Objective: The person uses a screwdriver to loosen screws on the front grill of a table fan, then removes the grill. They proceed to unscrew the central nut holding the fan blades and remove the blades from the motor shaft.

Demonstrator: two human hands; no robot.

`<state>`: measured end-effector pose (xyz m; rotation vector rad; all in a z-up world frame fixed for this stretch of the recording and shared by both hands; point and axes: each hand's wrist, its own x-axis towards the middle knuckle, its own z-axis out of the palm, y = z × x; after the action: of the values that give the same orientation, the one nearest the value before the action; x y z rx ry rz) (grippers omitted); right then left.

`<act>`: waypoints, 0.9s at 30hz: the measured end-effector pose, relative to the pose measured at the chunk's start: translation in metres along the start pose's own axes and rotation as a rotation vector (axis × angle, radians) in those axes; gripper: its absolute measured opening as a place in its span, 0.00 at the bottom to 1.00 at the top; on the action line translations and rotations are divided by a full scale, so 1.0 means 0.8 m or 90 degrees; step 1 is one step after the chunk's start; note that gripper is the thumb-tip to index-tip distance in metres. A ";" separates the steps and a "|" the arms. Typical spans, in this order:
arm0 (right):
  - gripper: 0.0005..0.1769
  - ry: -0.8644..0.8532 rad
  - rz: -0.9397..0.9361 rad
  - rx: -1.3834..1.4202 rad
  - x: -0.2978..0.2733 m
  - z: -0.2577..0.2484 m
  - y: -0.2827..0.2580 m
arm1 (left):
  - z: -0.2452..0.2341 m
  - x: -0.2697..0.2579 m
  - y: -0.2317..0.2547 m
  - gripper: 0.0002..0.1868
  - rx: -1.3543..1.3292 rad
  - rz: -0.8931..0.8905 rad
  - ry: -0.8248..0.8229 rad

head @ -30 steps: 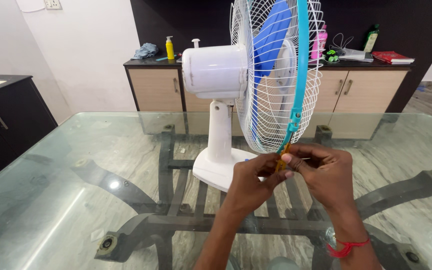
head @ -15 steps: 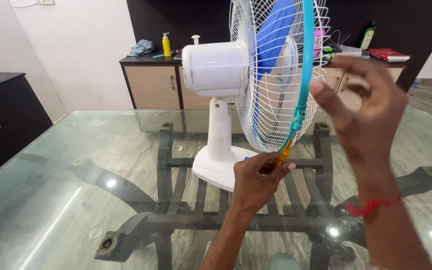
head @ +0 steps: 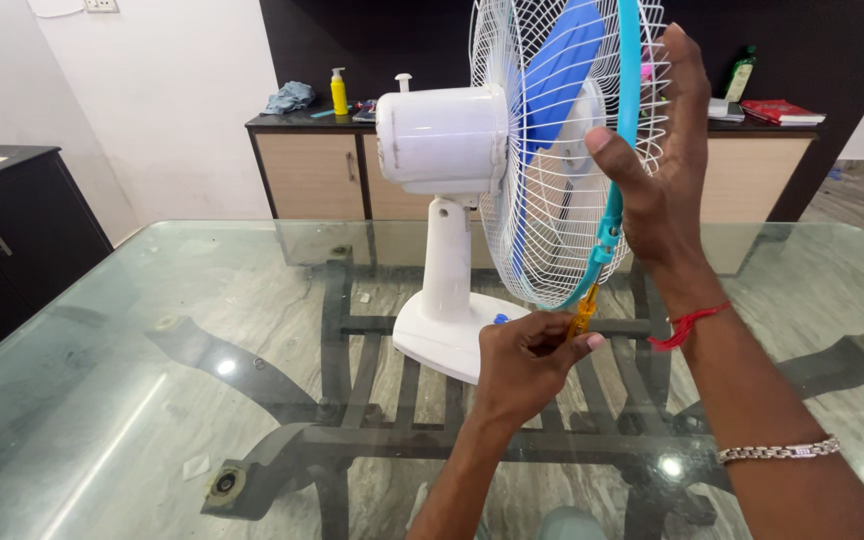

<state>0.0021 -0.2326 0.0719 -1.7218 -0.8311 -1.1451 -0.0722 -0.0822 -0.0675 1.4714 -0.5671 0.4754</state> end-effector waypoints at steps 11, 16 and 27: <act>0.56 0.011 -0.004 0.055 -0.005 0.004 -0.011 | -0.007 0.002 -0.011 0.17 -0.003 -0.014 0.002; 0.57 0.013 0.018 0.008 -0.009 0.000 -0.015 | -0.010 0.002 -0.014 0.17 -0.019 0.003 -0.009; 0.56 0.032 0.020 0.004 -0.018 0.006 -0.025 | -0.007 -0.001 -0.012 0.14 0.008 -0.008 -0.020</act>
<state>-0.0187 -0.2213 0.0636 -1.6880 -0.7731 -1.1593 -0.0666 -0.0772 -0.0759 1.4965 -0.5801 0.4475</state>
